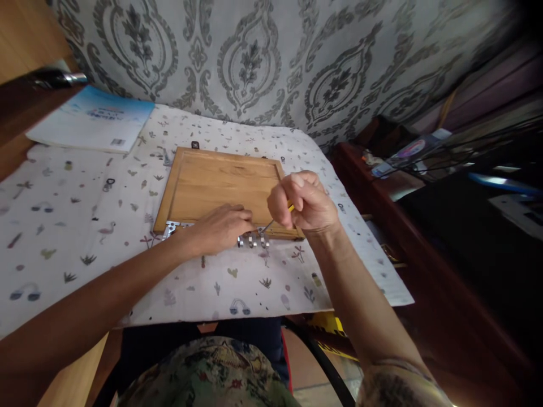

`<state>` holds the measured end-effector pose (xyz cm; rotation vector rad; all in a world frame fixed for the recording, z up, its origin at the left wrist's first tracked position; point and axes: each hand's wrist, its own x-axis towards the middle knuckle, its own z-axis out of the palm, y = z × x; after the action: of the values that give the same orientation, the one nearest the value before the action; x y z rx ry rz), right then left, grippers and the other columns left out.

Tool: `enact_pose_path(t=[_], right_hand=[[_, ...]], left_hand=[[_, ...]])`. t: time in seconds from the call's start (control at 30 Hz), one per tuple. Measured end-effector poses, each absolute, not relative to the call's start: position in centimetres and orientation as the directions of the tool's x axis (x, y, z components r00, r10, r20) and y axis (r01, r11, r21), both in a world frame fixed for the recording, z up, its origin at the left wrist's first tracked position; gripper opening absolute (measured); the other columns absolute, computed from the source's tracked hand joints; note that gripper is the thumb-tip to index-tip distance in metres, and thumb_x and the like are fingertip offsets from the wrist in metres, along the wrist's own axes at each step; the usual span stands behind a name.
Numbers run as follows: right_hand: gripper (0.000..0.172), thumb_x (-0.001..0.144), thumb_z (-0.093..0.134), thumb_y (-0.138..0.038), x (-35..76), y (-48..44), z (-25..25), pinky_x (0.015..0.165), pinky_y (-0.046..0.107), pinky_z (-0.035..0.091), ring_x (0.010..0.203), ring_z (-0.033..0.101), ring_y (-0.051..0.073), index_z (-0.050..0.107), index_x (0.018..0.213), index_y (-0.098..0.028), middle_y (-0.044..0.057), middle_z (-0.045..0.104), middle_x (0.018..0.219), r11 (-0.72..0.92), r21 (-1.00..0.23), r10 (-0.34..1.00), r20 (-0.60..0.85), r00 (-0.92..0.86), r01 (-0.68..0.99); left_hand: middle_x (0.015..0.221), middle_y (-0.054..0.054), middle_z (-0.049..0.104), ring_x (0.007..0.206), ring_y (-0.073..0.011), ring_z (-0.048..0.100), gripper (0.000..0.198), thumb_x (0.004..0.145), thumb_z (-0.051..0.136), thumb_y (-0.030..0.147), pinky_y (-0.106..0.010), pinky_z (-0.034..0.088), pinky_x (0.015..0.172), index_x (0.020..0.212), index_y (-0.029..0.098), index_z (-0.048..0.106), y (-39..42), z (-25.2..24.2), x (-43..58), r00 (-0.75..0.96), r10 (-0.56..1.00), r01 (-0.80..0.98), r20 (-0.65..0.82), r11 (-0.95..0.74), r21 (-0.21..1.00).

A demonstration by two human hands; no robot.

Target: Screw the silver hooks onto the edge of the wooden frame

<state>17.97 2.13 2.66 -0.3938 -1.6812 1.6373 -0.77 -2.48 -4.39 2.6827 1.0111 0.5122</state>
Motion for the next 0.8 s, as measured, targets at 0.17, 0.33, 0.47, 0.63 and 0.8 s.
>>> enact_pose_path(t=[0.17,0.33,0.47,0.63,0.8], right_hand=[[0.067,0.085,0.069,-0.064,16.7,0.9,2.5,0.032,0.021,0.017,0.03,0.013,0.004,0.031,0.048,-0.023,-0.012,0.02,0.036,0.132,-0.953,0.747,0.277,-0.605,-0.273],[0.064,0.093,0.064,-0.055,15.0,-1.3,2.4,0.037,0.025,0.013,0.037,0.013,0.006,0.028,0.051,-0.023,-0.01,0.02,0.043,0.343,-0.894,0.896,0.404,-0.186,-0.288],[0.056,0.096,0.056,-0.06,15.1,-1.8,2.1,0.039,0.026,0.021,0.041,0.021,0.009,0.04,0.056,-0.024,-0.008,0.026,0.048,0.346,-0.904,0.916,0.383,-0.118,-0.252],[0.039,0.093,0.057,-0.057,16.8,-1.2,2.1,0.052,0.028,0.041,0.052,0.04,0.011,0.064,0.078,-0.022,-0.004,0.042,0.061,0.295,-0.933,0.905,0.341,-0.253,-0.205],[0.032,0.091,0.066,-0.052,18.2,-1.2,1.8,0.062,0.029,0.048,0.061,0.051,0.012,0.072,0.09,-0.021,-0.001,0.055,0.069,0.269,-0.934,0.871,0.34,-0.355,-0.235]], left_hand=[[0.093,-0.005,0.07,0.094,-0.0199,0.063,0.018,0.092,0.06,0.01,-0.033,0.047,0.082,0.096,0.021,0.075,-2.6,-4.3,-0.8,0.698,0.678,0.614,0.231,-0.733,0.293],[0.097,-0.005,0.071,0.097,-0.0207,0.063,0.022,0.091,0.059,0.008,-0.034,0.047,0.081,0.1,0.021,0.074,-2.6,-4.3,-0.8,0.696,0.683,0.626,0.222,-0.729,0.279],[0.098,-0.004,0.071,0.096,-0.0204,0.063,0.024,0.089,0.059,0.006,-0.033,0.047,0.08,0.101,0.021,0.074,-2.5,-4.5,-0.9,0.699,0.681,0.624,0.219,-0.73,0.278],[0.098,-0.005,0.071,0.097,-0.0215,0.063,0.027,0.088,0.058,0.004,-0.034,0.047,0.08,0.101,0.021,0.074,-2.4,-4.6,-0.9,0.704,0.674,0.627,0.222,-0.737,0.253],[0.094,-0.005,0.07,0.094,-0.0208,0.063,0.026,0.091,0.055,0.006,-0.033,0.047,0.079,0.098,0.021,0.075,-2.6,-4.3,-0.8,0.697,0.682,0.631,0.219,-0.729,0.264]])
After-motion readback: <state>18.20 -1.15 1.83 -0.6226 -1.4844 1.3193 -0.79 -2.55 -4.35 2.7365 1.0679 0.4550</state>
